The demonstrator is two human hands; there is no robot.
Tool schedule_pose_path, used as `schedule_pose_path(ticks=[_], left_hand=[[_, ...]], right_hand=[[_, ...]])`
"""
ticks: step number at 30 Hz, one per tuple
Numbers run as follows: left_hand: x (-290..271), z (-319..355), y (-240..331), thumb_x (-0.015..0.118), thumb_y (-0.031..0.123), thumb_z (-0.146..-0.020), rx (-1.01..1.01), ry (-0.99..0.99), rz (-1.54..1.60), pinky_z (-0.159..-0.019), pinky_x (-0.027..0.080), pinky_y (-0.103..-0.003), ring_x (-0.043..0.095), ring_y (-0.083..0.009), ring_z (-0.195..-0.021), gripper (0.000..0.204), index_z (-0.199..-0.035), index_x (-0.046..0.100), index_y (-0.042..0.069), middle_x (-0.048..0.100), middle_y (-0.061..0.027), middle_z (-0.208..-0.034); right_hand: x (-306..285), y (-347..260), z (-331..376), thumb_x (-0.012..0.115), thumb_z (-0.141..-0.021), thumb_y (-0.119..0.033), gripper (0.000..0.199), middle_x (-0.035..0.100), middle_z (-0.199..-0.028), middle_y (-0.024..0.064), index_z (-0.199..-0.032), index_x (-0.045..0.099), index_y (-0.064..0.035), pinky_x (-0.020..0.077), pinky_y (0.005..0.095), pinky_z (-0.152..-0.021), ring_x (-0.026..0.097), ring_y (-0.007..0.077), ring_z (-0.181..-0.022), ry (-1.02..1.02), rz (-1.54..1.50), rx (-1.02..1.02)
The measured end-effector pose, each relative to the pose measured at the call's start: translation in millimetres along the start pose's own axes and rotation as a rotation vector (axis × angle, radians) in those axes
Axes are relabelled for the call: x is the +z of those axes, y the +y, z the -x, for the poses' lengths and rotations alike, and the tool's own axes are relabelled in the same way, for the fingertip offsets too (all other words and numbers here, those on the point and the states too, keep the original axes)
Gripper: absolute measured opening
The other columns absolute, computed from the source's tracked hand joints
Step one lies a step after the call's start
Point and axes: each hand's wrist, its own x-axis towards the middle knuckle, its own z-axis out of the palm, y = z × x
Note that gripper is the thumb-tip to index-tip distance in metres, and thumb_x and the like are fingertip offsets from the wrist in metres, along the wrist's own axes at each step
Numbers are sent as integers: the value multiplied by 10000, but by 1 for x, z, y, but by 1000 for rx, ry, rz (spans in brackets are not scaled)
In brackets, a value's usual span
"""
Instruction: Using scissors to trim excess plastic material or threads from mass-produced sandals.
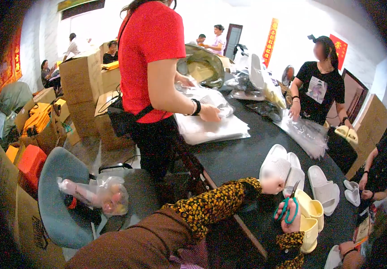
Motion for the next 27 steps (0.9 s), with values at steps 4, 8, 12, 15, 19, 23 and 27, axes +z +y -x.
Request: schedule_pose_path(ticks=[4, 8, 12, 15, 19, 23, 27], left_hand=[[0, 7, 4, 581, 127, -763, 32, -6, -2, -682, 478, -406, 614, -322, -735, 68, -773, 597, 62, 617, -146, -732], [0, 11, 7, 591, 141, -764, -17, 8, -53, -738, 463, -403, 588, -322, -834, 74, -791, 588, 71, 614, -133, -803], [-3, 10, 9, 592, 146, -764, -88, -54, -40, -777, 452, -397, 569, -324, -903, 82, -808, 593, 77, 615, -129, -854], [-1, 11, 11, 587, 145, -767, -45, -25, -45, -757, 458, -399, 580, -328, -872, 83, -808, 598, 73, 618, -132, -838], [-2, 11, 9, 595, 142, -763, -19, -20, -39, -736, 464, -396, 589, -332, -837, 90, -810, 602, 66, 621, -139, -825], [-1, 14, 7, 609, 133, -757, -14, 14, -46, -735, 464, -393, 591, -327, -841, 90, -812, 602, 63, 623, -139, -826], [-2, 10, 11, 614, 130, -757, -50, -20, -15, -735, 464, -395, 590, -317, -848, 87, -813, 603, 65, 623, -129, -820]], right_hand=[[-2, 0, 1, 520, -907, -364, 338, 535, -690, 19, -1094, 474, -87, 441, 311, -446, 518, 130, -546, -16, 14, -1], [-1, 1, 2, 517, -910, -358, 338, 537, -699, 24, -1102, 474, -84, 446, 311, -450, 516, 131, -546, -22, 27, -20], [-2, 3, 1, 514, -911, -360, 335, 535, -706, 30, -1101, 471, -88, 449, 312, -449, 512, 129, -546, -24, 33, -18], [-6, 4, 1, 518, -912, -352, 333, 535, -706, 24, -1109, 475, -88, 448, 311, -454, 514, 128, -550, -25, 38, -21], [-4, 3, 1, 514, -913, -362, 335, 529, -712, 18, -1114, 474, -97, 445, 311, -458, 509, 123, -551, -33, 46, 0], [2, 2, 4, 507, -912, -348, 298, 526, -700, 28, -1074, 469, -100, 444, 300, -453, 493, 124, -543, -19, 27, 14], [-4, 0, 2, 502, -916, -371, 330, 528, -719, 17, -1113, 476, -108, 437, 304, -461, 505, 117, -550, -22, 67, 16]])
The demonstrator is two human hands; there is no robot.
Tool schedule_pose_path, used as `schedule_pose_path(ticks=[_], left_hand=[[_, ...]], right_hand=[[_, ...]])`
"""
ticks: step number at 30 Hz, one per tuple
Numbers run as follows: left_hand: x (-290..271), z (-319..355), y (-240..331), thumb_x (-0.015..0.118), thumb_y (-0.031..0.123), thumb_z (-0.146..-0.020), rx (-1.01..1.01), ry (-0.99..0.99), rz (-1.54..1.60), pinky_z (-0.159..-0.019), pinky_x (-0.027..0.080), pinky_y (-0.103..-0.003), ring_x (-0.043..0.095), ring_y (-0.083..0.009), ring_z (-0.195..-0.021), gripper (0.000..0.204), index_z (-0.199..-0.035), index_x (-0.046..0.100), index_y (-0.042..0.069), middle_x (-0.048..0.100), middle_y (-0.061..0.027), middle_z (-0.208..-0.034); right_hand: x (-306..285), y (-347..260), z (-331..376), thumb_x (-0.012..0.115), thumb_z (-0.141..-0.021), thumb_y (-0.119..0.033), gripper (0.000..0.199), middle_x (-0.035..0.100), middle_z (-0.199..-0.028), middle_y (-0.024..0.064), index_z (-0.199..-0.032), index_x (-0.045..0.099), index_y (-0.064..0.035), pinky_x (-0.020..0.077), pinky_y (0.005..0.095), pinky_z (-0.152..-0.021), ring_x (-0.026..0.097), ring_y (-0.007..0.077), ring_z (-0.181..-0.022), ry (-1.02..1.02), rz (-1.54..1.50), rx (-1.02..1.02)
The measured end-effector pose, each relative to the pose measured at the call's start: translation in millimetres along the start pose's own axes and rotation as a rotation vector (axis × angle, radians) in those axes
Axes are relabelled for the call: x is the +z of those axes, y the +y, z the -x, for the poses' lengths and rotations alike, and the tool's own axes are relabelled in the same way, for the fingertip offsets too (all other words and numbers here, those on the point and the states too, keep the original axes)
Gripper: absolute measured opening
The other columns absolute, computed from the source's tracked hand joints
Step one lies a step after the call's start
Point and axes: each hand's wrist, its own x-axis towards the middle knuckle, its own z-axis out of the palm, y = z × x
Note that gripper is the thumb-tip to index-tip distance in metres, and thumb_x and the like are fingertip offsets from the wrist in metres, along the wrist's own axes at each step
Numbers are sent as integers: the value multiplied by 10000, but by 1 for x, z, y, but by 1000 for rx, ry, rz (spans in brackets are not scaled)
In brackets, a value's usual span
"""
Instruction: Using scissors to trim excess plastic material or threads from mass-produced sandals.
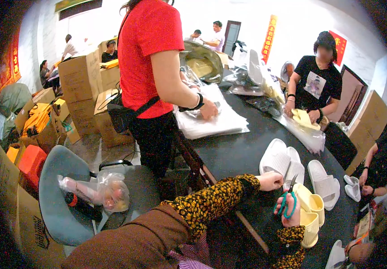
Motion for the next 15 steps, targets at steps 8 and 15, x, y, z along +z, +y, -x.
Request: schedule_pose_path(ticks=[8, 15], left_hand=[[1, 1, -4, 622, 125, -742, 21, 19, 9, -721, 468, -384, 587, -301, -824, 94, -814, 603, 66, 618, -115, -800], [-2, 4, -2, 617, 116, -736, 66, 18, -16, -717, 468, -388, 588, -301, -819, 98, -815, 601, 61, 617, -116, -795]], right_hand=[[1, 1, 0, 503, -916, -366, 320, 527, -713, 18, -1103, 485, -107, 437, 304, -461, 504, 121, -549, -3, 5, -10], [1, 1, 1, 505, -916, -360, 321, 536, -717, 21, -1114, 486, -109, 438, 300, -457, 512, 123, -550, -5, -13, 18]])
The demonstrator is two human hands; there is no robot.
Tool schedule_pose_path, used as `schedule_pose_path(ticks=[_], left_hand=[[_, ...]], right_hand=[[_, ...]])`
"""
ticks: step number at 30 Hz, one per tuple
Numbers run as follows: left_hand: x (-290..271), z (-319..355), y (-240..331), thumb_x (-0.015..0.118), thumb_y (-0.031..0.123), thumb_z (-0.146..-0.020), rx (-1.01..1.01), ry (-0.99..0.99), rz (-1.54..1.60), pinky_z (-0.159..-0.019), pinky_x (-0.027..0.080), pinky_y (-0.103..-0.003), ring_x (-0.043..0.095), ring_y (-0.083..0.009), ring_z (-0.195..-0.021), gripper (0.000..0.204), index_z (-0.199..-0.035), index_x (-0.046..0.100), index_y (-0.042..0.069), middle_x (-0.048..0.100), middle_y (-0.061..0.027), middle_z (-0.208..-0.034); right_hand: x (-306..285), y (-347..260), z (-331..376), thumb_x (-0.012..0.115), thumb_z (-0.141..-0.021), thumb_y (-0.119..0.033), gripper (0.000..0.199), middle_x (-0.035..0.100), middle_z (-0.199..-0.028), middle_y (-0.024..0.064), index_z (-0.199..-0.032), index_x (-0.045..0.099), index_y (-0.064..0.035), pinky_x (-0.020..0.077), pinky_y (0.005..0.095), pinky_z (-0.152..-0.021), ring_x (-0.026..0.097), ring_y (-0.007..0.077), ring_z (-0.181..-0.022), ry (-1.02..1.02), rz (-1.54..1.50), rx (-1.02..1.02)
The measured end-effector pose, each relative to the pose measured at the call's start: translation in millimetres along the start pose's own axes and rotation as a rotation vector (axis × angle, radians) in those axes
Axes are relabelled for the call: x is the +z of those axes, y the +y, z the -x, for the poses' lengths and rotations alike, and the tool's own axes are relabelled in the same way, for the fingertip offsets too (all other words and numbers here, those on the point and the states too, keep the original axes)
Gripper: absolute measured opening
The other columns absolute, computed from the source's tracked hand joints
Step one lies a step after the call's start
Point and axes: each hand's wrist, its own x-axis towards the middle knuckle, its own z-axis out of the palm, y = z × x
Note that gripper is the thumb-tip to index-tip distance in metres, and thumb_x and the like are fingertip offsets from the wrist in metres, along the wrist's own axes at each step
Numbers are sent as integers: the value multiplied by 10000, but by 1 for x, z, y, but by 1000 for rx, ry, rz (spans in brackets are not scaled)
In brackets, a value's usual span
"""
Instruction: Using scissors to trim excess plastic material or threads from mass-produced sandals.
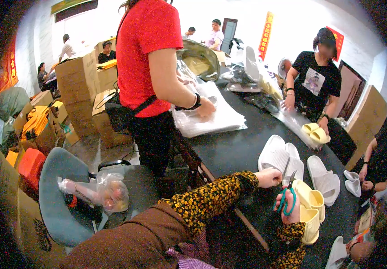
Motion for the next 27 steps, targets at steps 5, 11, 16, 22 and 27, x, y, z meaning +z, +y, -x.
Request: schedule_pose_path(ticks=[5, 11, 16, 22, 27], left_hand=[[-2, -1, 1, 618, 122, -739, -26, -41, 11, -747, 461, -387, 586, -298, -847, 106, -825, 602, 63, 615, -114, -824], [-3, -1, 1, 604, 108, -741, 32, 5, 22, -680, 479, -379, 610, -295, -761, 76, -787, 605, 47, 629, -127, -768], [-3, 0, 4, 603, 107, -746, 0, -12, 16, -702, 477, -384, 612, -299, -791, 84, -792, 604, 36, 632, -134, -788], [-4, 0, 2, 605, 107, -750, -1, -19, 21, -718, 477, -384, 605, -309, -807, 96, -811, 605, 34, 633, -135, -810], [-4, 0, 1, 614, 115, -749, -6, -36, 24, -761, 468, -390, 588, -311, -865, 115, -840, 610, 45, 625, -135, -841]], right_hand=[[0, -1, -2, 529, -897, -362, 348, 531, -691, 32, -1100, 455, -89, 451, 303, -439, 511, 143, -530, -13, -2, -29], [6, -4, 1, 524, -899, -348, 362, 527, -698, 29, -1121, 447, -74, 448, 293, -433, 508, 133, -524, 8, 21, -33], [6, -6, 2, 511, -906, -324, 353, 530, -700, 31, -1126, 438, -58, 455, 293, -440, 513, 129, -533, 11, 53, -46], [8, -7, 3, 513, -905, -313, 351, 538, -703, 35, -1129, 437, -55, 463, 288, -440, 517, 127, -537, -6, 45, -48], [6, -7, 2, 518, -903, -313, 349, 539, -704, 33, -1128, 438, -59, 468, 282, -437, 518, 124, -537, -1, 54, -46]])
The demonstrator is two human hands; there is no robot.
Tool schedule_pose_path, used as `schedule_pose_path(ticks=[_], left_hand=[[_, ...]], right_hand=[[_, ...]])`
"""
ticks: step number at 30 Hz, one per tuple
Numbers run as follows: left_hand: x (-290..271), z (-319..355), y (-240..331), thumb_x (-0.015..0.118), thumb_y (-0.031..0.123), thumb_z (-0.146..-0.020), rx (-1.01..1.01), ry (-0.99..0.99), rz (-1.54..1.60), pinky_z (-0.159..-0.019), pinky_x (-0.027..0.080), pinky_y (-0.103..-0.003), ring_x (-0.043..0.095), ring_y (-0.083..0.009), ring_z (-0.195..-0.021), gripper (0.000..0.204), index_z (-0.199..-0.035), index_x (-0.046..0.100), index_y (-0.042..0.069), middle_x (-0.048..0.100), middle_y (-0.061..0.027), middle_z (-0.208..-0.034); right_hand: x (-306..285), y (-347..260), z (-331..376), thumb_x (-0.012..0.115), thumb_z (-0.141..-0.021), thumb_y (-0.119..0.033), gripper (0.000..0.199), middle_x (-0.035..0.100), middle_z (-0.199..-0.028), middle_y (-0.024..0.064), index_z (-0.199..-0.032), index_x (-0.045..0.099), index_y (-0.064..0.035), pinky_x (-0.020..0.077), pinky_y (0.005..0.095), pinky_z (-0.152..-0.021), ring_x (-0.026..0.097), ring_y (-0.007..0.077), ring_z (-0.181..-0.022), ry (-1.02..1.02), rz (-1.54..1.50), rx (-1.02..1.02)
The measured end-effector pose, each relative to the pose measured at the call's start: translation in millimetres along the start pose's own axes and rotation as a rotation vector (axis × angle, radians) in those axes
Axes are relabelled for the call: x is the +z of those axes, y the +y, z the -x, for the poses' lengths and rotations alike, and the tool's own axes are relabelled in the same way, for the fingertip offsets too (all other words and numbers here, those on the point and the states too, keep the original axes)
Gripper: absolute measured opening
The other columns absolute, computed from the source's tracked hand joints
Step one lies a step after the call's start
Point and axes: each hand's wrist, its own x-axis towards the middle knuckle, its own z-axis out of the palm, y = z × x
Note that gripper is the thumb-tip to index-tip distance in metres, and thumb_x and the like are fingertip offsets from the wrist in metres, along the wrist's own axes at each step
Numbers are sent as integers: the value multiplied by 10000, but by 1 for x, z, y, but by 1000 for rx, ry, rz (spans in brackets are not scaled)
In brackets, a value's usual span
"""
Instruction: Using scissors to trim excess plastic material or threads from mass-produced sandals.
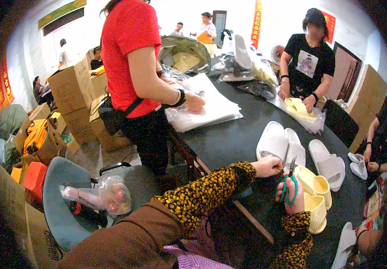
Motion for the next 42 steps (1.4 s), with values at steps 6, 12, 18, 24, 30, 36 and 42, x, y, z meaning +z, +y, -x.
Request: schedule_pose_path(ticks=[6, 12, 18, 24, 30, 36, 42], left_hand=[[0, 1, 0, 623, 116, -746, -38, -6, 19, -766, 465, -394, 581, -311, -882, 120, -845, 608, 49, 623, -134, -862], [-2, -1, 4, 631, 102, -741, -53, -37, 21, -749, 463, -387, 581, -300, -844, 107, -834, 608, 54, 615, -121, -823], [-2, 0, 3, 636, 107, -737, -41, -29, 0, -738, 463, -382, 579, -298, -834, 114, -835, 608, 55, 612, -113, -814], [-2, 2, 3, 631, 112, -742, -46, 12, -4, -733, 465, -379, 582, -296, -824, 108, -830, 609, 53, 612, -121, -805], [3, -5, 6, 626, 121, -754, 66, 41, 2, -729, 477, -385, 602, -298, -812, 97, -815, 610, 47, 630, -125, -804], [-9, -10, 4, 584, 162, -848, -76, -137, 127, -686, 477, -298, 551, -114, -732, 150, -891, 626, 24, 630, -47, -770], [-46, -19, 27, 551, 127, -839, -386, -37, 396, -660, 447, -235, 527, -84, -701, 190, -964, 584, -11, 569, -20, -777]], right_hand=[[2, -3, 1, 517, -903, -312, 340, 540, -704, 30, -1125, 442, -66, 472, 283, -438, 520, 123, -541, -5, 11, 10], [-3, 0, 0, 507, -907, -298, 316, 540, -707, 31, -1119, 446, -71, 474, 289, -442, 520, 124, -545, -9, 16, 6], [-1, -1, 0, 502, -910, -287, 308, 541, -709, 32, -1121, 448, -67, 472, 290, -443, 520, 123, -548, -3, 12, 17], [2, -2, 0, 504, -910, -290, 314, 541, -708, 32, -1121, 449, -65, 468, 288, -445, 518, 122, -551, 7, 16, 31], [-5, -2, 0, 503, -913, -282, 303, 540, -704, 35, -1118, 456, -64, 463, 288, -443, 515, 123, -549, 25, 8, 14], [-8, -7, -4, 539, -903, -281, 280, 513, -703, 23, -1092, 445, -97, 447, 285, -468, 507, 124, -574, -35, -48, 82], [-6, 1, -10, 556, -890, -253, 336, 550, -748, 39, -1138, 458, -48, 480, 259, -521, 546, 120, -614, -67, -135, 86]])
